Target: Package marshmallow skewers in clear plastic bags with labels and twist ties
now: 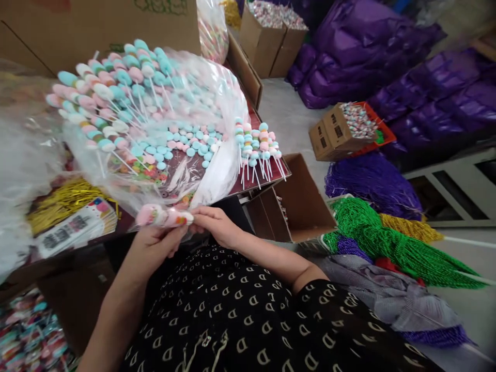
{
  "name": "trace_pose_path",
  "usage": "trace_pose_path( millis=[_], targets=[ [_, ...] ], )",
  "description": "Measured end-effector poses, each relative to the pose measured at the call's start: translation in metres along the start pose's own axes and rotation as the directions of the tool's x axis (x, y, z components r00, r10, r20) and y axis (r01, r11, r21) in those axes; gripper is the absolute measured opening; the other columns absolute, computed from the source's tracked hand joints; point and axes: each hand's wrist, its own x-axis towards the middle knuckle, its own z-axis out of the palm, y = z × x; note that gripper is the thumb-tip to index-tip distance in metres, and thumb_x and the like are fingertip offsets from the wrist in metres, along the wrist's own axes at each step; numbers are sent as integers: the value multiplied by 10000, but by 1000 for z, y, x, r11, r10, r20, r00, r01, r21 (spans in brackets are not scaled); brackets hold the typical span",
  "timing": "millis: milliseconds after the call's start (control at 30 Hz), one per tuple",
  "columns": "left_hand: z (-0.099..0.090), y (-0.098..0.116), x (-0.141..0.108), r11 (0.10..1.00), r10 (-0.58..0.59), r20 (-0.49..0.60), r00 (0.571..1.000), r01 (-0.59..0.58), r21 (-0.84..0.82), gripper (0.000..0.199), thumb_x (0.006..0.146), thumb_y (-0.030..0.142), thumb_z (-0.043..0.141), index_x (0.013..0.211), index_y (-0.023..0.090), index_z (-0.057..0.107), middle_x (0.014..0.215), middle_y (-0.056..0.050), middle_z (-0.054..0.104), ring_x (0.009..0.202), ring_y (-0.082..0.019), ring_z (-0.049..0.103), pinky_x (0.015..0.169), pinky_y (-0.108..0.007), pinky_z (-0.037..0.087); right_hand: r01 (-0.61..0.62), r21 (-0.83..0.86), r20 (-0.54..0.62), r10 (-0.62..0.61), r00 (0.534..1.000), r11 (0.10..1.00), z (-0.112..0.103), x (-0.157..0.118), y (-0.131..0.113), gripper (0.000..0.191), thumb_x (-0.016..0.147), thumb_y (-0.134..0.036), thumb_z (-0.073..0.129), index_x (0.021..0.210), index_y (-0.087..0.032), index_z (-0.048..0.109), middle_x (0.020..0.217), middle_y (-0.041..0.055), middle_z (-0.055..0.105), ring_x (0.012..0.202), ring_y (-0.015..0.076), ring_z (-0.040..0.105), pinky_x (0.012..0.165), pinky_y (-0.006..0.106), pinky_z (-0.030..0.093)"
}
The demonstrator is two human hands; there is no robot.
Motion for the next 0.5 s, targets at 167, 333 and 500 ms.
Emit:
trace_pose_path(
  millis=[167, 333, 500],
  targets=[
    [15, 5, 9, 996, 50, 31, 998, -48, -70, 514, 883, 374, 747, 1377, 246, 694, 659, 52, 644, 468, -100, 518, 491, -233, 432, 206, 9, -599, -160, 785, 978, -57, -51, 18, 385, 855, -497, 658, 644, -240, 463, 528, -88, 380, 515, 101, 352, 568, 273, 414],
    [11, -1, 12, 978, -34, -211, 977, -12, -210, 353, 914, 346, 682, 1224, 198, 760, 605, 46, 606, 474, -102, 501, 488, -231, 409, 108, -24, -955, -54, 292, 994, -147, -104, 1, 277, 790, -371, 660, 685, -241, 439, 538, -115, 343, 445, 62, 271, 430, 193, 320],
    [15, -15, 16, 958, -68, -189, 980, 11, -287, 366, 874, 367, 688, 1169, 164, 764, 575, 54, 586, 474, -92, 493, 497, -218, 405, 40, -35, -988, -40, 146, 999, -206, -104, -21, 248, 774, -209, 648, 654, -248, 434, 535, -85, 411, 387, 71, 315, 343, 188, 251]
  ],
)
